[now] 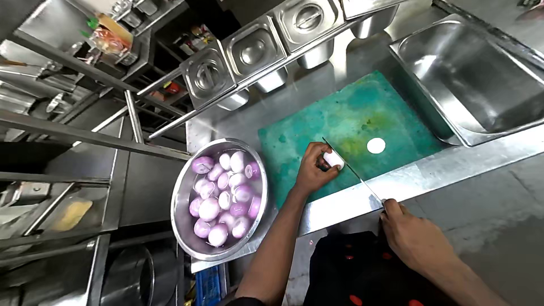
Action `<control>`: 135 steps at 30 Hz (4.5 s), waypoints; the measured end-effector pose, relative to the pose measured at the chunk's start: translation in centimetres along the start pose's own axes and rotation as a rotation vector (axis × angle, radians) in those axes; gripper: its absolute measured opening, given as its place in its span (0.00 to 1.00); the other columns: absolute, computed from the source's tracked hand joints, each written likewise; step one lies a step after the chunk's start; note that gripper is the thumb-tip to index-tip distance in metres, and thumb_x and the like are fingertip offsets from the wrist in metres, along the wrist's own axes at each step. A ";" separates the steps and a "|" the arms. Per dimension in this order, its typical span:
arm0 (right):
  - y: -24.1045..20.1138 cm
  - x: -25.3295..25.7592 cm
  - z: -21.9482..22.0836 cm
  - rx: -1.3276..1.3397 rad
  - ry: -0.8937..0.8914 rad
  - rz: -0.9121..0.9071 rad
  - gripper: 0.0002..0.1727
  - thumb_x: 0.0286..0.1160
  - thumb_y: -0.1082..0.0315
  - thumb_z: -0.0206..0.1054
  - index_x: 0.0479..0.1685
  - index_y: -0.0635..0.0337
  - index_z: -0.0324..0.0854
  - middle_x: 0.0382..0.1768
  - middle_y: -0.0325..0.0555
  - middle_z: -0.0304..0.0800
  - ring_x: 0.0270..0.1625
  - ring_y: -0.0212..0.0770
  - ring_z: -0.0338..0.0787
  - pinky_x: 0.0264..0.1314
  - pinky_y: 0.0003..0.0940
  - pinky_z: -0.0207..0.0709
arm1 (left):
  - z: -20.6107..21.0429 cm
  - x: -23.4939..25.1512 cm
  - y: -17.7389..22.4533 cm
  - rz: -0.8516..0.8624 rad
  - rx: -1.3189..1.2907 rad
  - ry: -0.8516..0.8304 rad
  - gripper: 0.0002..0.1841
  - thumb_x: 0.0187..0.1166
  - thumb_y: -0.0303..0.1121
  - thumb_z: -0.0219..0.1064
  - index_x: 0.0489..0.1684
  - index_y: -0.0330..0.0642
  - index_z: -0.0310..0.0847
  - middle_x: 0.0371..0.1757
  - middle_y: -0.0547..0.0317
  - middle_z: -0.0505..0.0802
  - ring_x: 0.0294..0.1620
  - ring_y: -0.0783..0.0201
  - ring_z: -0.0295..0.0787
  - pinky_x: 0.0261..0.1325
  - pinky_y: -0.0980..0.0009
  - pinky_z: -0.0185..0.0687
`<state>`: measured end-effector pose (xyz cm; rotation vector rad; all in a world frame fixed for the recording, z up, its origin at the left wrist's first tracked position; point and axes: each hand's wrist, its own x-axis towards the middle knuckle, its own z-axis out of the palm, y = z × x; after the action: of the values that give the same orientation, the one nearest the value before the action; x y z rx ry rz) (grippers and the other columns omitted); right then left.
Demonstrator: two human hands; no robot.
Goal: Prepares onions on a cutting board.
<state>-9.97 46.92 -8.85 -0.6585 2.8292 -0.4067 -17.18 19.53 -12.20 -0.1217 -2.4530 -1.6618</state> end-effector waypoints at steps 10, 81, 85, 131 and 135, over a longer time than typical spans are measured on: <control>-1.6 4.4 -1.6 0.014 -0.292 0.070 0.13 0.87 0.59 0.55 0.57 0.56 0.73 0.42 0.51 0.88 0.34 0.54 0.93 0.32 0.51 0.85 | 0.4 -0.3 -0.1 0.037 0.006 0.046 0.22 0.56 0.28 0.82 0.50 0.39 0.83 0.58 0.54 0.83 0.41 0.69 0.85 0.38 0.76 0.87; -1.0 0.1 0.7 0.033 -0.016 0.016 0.12 0.83 0.59 0.56 0.47 0.59 0.77 0.26 0.50 0.85 0.20 0.55 0.89 0.18 0.50 0.80 | -0.1 -0.7 -1.6 0.020 -0.120 0.116 0.22 0.59 0.26 0.79 0.53 0.38 0.79 0.60 0.51 0.81 0.43 0.65 0.86 0.40 0.71 0.90; -1.4 0.3 0.6 -0.020 -0.002 -0.016 0.11 0.83 0.61 0.55 0.46 0.59 0.76 0.27 0.50 0.85 0.18 0.53 0.87 0.16 0.48 0.79 | -0.1 -0.6 -1.6 0.037 -0.116 0.114 0.21 0.59 0.25 0.79 0.52 0.38 0.79 0.60 0.51 0.81 0.43 0.66 0.86 0.41 0.71 0.91; -1.2 1.7 0.1 0.164 -0.426 0.118 0.17 0.89 0.53 0.52 0.62 0.56 0.70 0.34 0.53 0.87 0.39 0.59 0.93 0.40 0.57 0.84 | -0.3 -1.3 -1.8 0.025 -0.184 0.202 0.22 0.60 0.26 0.76 0.54 0.37 0.78 0.61 0.50 0.80 0.48 0.63 0.86 0.47 0.69 0.90; -1.5 1.1 0.4 0.066 -0.119 0.034 0.14 0.84 0.57 0.56 0.51 0.58 0.76 0.28 0.50 0.86 0.25 0.56 0.91 0.24 0.52 0.82 | -0.4 -1.1 -1.7 0.001 -0.142 0.187 0.21 0.60 0.27 0.75 0.53 0.37 0.78 0.60 0.51 0.79 0.48 0.65 0.86 0.46 0.71 0.90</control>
<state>-10.26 45.04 -8.95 -0.6004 2.6989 -0.4374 -16.38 18.53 -13.79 0.0135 -2.1988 -1.7599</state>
